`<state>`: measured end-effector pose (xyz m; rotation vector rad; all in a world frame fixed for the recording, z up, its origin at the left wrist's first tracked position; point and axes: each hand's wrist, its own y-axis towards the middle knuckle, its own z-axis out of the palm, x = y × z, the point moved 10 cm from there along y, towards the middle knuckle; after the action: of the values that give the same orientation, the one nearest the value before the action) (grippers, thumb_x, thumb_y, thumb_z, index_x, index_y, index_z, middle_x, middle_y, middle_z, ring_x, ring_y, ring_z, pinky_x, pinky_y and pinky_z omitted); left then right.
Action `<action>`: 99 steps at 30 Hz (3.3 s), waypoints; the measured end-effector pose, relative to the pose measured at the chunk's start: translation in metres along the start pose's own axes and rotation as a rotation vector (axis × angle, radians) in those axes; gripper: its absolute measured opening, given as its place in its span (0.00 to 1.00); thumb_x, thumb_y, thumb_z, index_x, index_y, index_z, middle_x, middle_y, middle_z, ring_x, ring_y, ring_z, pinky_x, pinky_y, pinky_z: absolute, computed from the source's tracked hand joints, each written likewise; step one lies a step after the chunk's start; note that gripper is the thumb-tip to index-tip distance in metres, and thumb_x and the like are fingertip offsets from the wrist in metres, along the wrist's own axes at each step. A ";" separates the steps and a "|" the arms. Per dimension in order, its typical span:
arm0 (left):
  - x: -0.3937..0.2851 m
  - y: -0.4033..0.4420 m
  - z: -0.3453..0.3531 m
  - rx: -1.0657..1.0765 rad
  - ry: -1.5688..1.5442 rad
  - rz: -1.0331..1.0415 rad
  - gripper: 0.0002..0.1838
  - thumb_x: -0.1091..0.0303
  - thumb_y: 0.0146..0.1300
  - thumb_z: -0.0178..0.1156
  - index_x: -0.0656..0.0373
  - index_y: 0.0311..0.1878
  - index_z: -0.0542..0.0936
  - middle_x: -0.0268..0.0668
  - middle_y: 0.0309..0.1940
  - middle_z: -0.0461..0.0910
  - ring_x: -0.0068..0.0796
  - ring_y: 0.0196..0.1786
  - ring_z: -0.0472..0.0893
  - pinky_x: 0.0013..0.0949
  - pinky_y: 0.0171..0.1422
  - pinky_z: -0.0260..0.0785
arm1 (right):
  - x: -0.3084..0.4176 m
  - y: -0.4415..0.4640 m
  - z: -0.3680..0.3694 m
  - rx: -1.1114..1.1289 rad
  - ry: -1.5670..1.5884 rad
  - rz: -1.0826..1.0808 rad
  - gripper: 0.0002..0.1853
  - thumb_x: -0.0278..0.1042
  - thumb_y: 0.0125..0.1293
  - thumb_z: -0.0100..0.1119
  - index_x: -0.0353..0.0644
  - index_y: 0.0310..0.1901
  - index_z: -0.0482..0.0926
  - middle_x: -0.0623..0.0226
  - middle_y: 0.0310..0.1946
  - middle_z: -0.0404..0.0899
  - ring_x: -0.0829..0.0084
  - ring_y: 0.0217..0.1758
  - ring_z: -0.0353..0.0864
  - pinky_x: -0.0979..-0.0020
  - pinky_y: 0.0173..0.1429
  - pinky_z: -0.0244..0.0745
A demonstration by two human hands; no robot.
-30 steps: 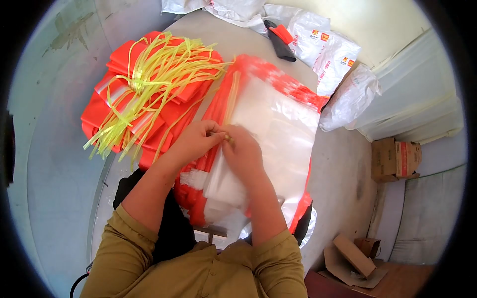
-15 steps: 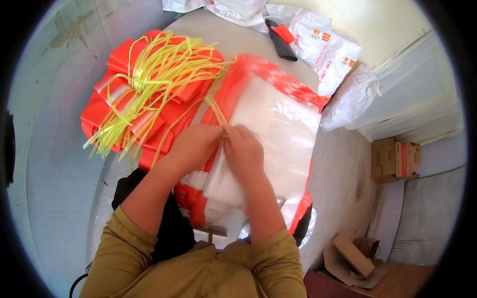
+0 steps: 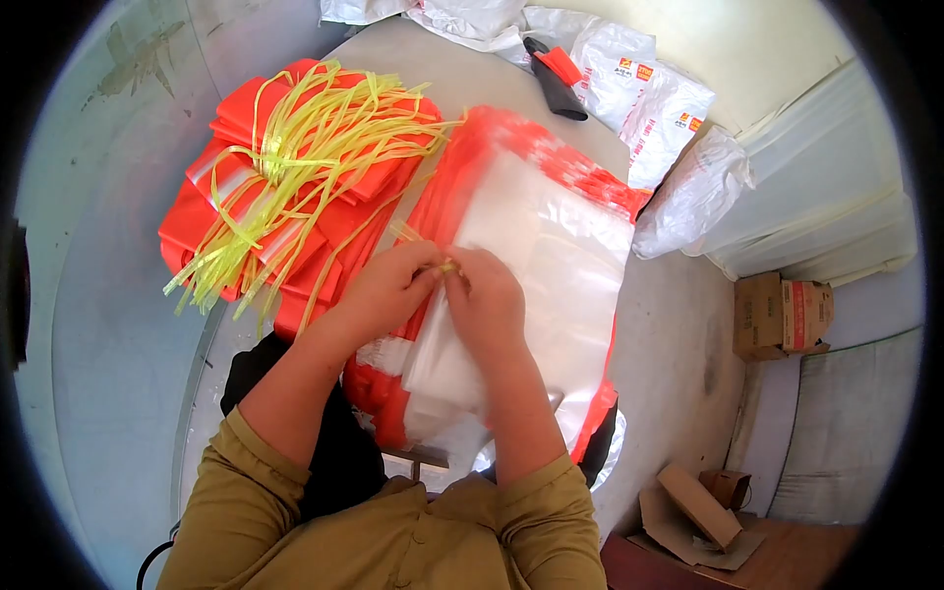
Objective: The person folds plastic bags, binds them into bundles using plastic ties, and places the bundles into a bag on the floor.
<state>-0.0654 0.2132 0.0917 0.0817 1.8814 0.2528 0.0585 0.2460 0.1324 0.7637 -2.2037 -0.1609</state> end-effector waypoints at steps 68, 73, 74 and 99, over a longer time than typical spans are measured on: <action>0.005 -0.040 0.071 0.177 -1.285 -0.639 0.27 0.63 0.76 0.55 0.68 0.73 0.71 0.50 0.66 0.80 0.45 0.68 0.80 0.49 0.74 0.73 | -0.042 -0.123 -0.003 0.061 1.090 0.710 0.42 0.33 0.75 0.61 0.42 0.84 0.51 0.54 0.67 0.75 0.65 0.64 0.80 0.55 0.58 0.83; -0.020 -0.023 0.087 0.218 -1.226 -0.462 0.30 0.68 0.76 0.58 0.65 0.77 0.65 0.46 0.69 0.77 0.41 0.70 0.78 0.46 0.74 0.72 | -0.076 -0.147 -0.037 -0.031 0.832 0.785 0.40 0.29 0.73 0.62 0.40 0.82 0.55 0.58 0.65 0.79 0.70 0.55 0.85 0.64 0.53 0.85; -0.016 -0.019 0.092 0.174 -1.092 -0.469 0.31 0.70 0.76 0.59 0.65 0.79 0.63 0.46 0.69 0.76 0.40 0.70 0.78 0.45 0.74 0.72 | -0.079 -0.151 -0.040 -0.015 0.799 0.829 0.41 0.27 0.72 0.62 0.40 0.83 0.54 0.59 0.65 0.79 0.71 0.54 0.85 0.66 0.54 0.84; 0.037 -0.026 0.111 0.262 -0.918 -0.528 0.31 0.57 0.80 0.57 0.49 0.79 0.58 0.50 0.79 0.68 0.47 0.76 0.74 0.42 0.71 0.73 | -0.136 -0.325 -0.214 -0.010 0.505 0.478 0.33 0.23 0.66 0.65 0.40 0.75 0.74 0.59 0.71 0.75 0.67 0.75 0.72 0.65 0.78 0.66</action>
<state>0.0294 0.2095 0.0187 -0.1095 0.9548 -0.3533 0.4353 0.0875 0.0799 0.2160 -1.8296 0.2377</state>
